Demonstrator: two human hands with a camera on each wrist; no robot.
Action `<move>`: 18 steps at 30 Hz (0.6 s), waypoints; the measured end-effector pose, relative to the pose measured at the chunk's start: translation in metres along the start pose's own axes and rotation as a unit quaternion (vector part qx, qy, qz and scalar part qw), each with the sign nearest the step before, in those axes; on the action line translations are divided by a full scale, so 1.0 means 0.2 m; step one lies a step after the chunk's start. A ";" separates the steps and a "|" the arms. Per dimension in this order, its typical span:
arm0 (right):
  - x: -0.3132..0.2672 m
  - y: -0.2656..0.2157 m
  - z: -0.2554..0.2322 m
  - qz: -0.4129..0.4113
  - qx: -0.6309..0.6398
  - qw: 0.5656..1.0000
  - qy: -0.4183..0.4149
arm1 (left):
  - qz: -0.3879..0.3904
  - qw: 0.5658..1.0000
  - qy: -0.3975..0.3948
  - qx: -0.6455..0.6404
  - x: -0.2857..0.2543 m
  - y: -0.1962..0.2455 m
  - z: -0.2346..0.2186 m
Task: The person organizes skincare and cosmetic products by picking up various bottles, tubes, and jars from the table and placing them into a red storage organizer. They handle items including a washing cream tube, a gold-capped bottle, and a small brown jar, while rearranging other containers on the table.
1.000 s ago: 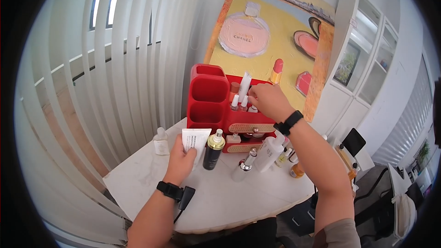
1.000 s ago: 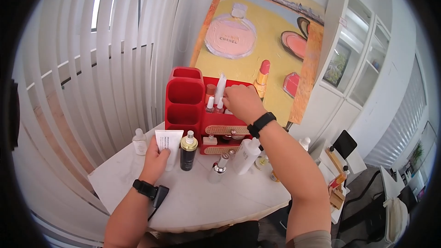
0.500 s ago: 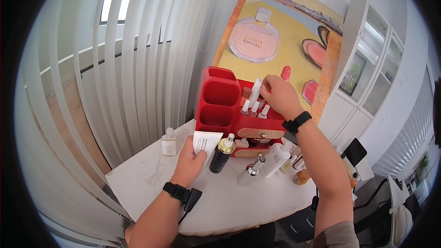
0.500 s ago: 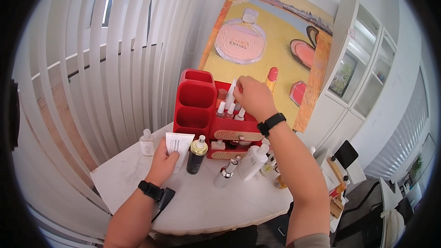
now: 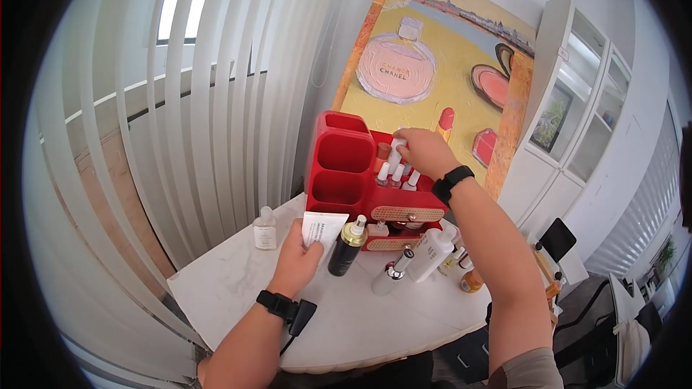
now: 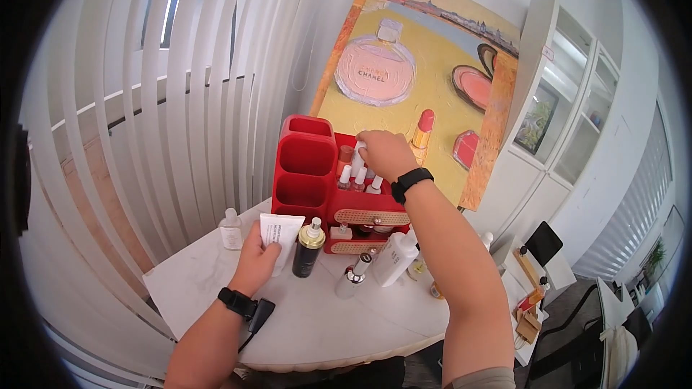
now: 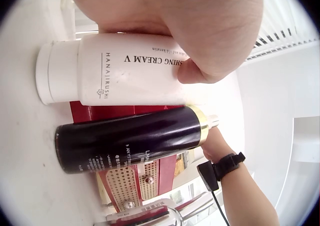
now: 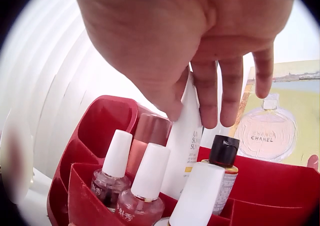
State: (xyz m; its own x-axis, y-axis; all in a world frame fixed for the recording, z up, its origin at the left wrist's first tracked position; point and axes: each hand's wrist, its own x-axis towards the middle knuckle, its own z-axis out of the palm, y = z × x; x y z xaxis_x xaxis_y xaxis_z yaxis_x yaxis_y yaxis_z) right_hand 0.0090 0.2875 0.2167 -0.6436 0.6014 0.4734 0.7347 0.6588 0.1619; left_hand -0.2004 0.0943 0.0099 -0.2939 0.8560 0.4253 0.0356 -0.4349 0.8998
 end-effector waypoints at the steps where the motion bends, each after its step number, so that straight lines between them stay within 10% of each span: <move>1: 0.00 0.00 0.00 -0.002 -0.013 1.000 -0.002 | 0.001 1.000 0.001 0.000 0.00 0.00 0.00; 18: -0.15 -0.02 -0.55 0.010 0.073 0.986 0.150 | 0.008 0.999 0.004 0.050 0.00 0.02 -0.01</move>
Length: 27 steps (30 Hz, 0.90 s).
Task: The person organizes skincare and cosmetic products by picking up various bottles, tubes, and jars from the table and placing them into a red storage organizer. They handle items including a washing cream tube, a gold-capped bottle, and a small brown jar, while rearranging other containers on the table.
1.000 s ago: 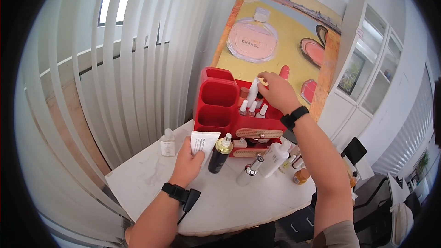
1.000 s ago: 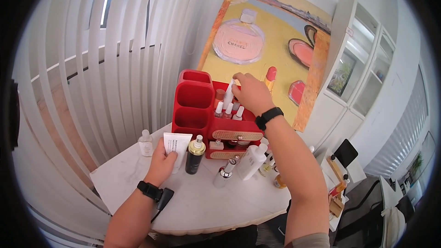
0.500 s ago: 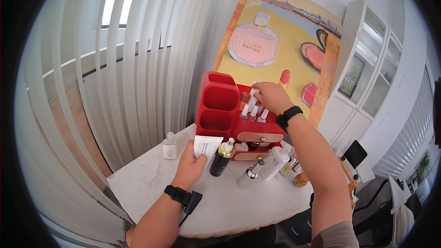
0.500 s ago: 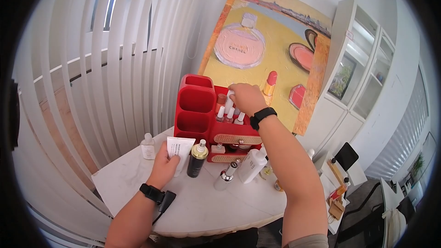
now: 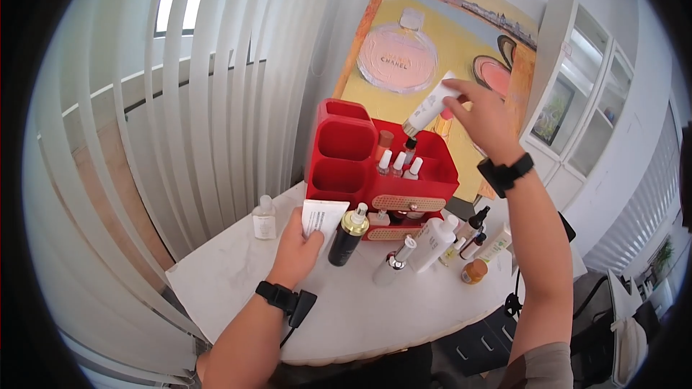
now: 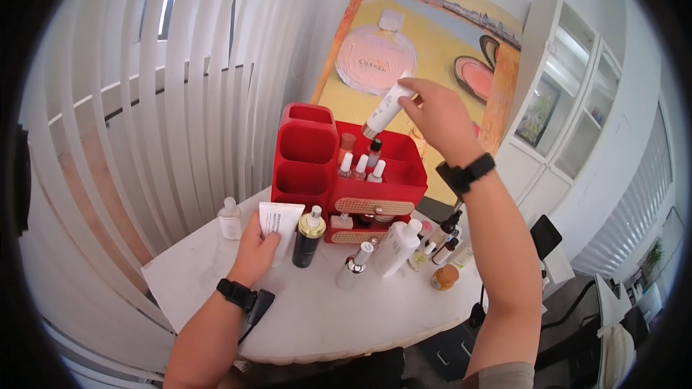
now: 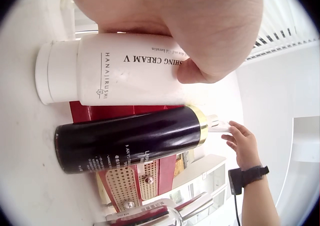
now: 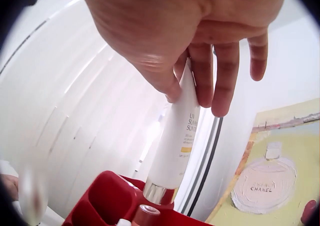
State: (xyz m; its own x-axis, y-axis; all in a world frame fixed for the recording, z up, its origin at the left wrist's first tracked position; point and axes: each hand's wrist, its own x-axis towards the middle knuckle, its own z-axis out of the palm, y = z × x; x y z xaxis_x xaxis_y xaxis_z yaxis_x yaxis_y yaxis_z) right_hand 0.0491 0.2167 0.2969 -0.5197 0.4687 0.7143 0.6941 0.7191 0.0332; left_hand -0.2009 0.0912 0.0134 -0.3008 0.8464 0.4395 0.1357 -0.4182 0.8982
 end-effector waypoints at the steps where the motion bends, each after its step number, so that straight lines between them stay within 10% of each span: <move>1: -0.05 -0.02 -0.05 -0.013 0.001 1.000 0.003 | -0.005 1.000 -0.004 -0.001 0.00 0.00 0.00; 11: -0.82 -0.20 -0.39 -0.037 -0.055 0.997 0.032 | -0.003 0.999 0.009 -0.051 0.01 -0.06 0.01; 27: -1.44 -0.14 -0.03 0.077 0.093 0.987 -0.107 | -0.026 0.997 0.003 -0.067 0.01 0.03 0.04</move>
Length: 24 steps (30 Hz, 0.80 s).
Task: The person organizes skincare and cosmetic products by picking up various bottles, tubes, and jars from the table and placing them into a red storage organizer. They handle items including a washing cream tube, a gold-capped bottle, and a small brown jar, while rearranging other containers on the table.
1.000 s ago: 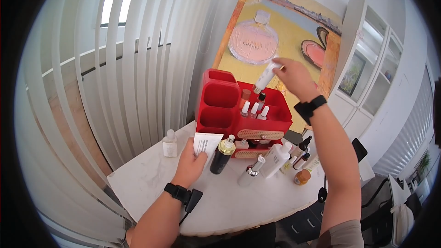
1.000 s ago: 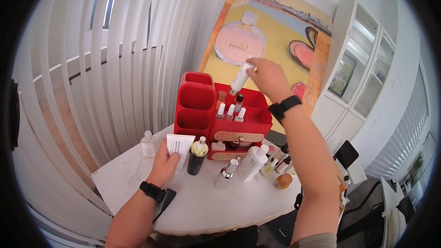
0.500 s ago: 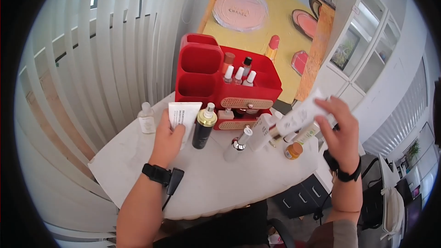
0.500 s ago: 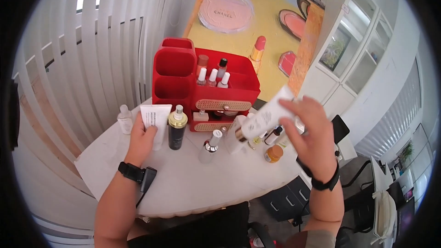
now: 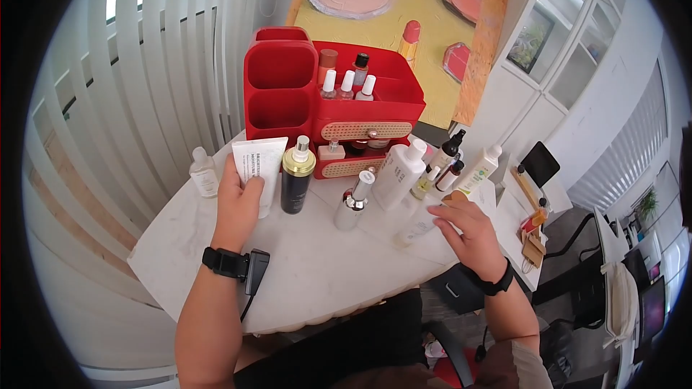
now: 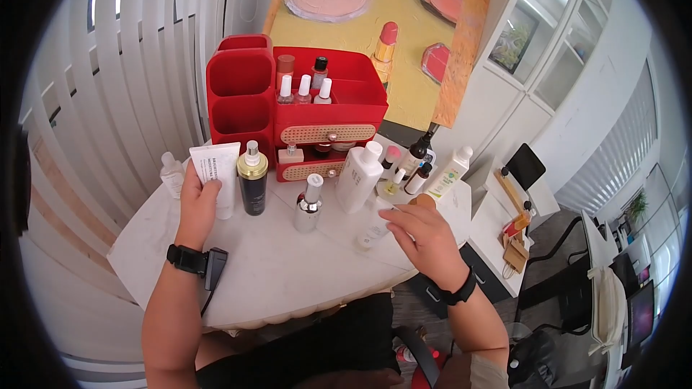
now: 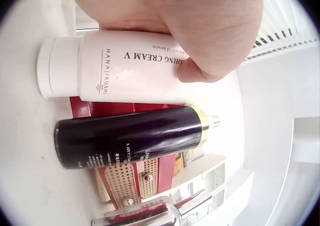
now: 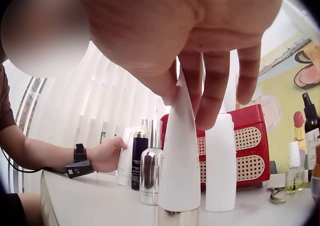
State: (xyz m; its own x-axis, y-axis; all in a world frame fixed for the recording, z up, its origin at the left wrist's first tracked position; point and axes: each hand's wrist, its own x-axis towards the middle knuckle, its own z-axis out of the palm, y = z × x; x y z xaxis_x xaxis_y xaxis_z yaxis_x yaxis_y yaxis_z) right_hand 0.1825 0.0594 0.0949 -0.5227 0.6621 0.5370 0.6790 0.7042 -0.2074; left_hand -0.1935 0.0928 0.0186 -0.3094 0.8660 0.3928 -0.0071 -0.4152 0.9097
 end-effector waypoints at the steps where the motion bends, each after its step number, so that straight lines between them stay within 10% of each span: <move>1: 0.00 0.01 0.02 0.000 0.000 1.000 0.000 | 0.004 1.000 0.000 -0.003 0.00 0.00 0.00; 10: 0.01 0.03 0.17 -0.024 0.042 0.999 0.020 | 0.004 1.000 -0.007 -0.003 0.00 0.00 -0.01; 15: -0.05 0.07 0.30 0.128 0.226 0.955 0.145 | -0.004 1.000 0.005 0.014 0.01 -0.02 -0.02; 24: -0.19 0.07 0.38 0.248 0.260 0.932 0.038 | 0.000 1.000 0.002 0.005 0.00 -0.01 -0.01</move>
State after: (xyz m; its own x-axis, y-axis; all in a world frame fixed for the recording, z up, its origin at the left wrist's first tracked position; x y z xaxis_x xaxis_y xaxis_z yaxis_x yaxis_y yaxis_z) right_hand 0.1730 0.0640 0.0088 -0.1591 0.9332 0.3222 0.4755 0.3584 -0.8034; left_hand -0.1957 0.0929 0.0155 -0.3123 0.8648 0.3933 0.0032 -0.4130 0.9107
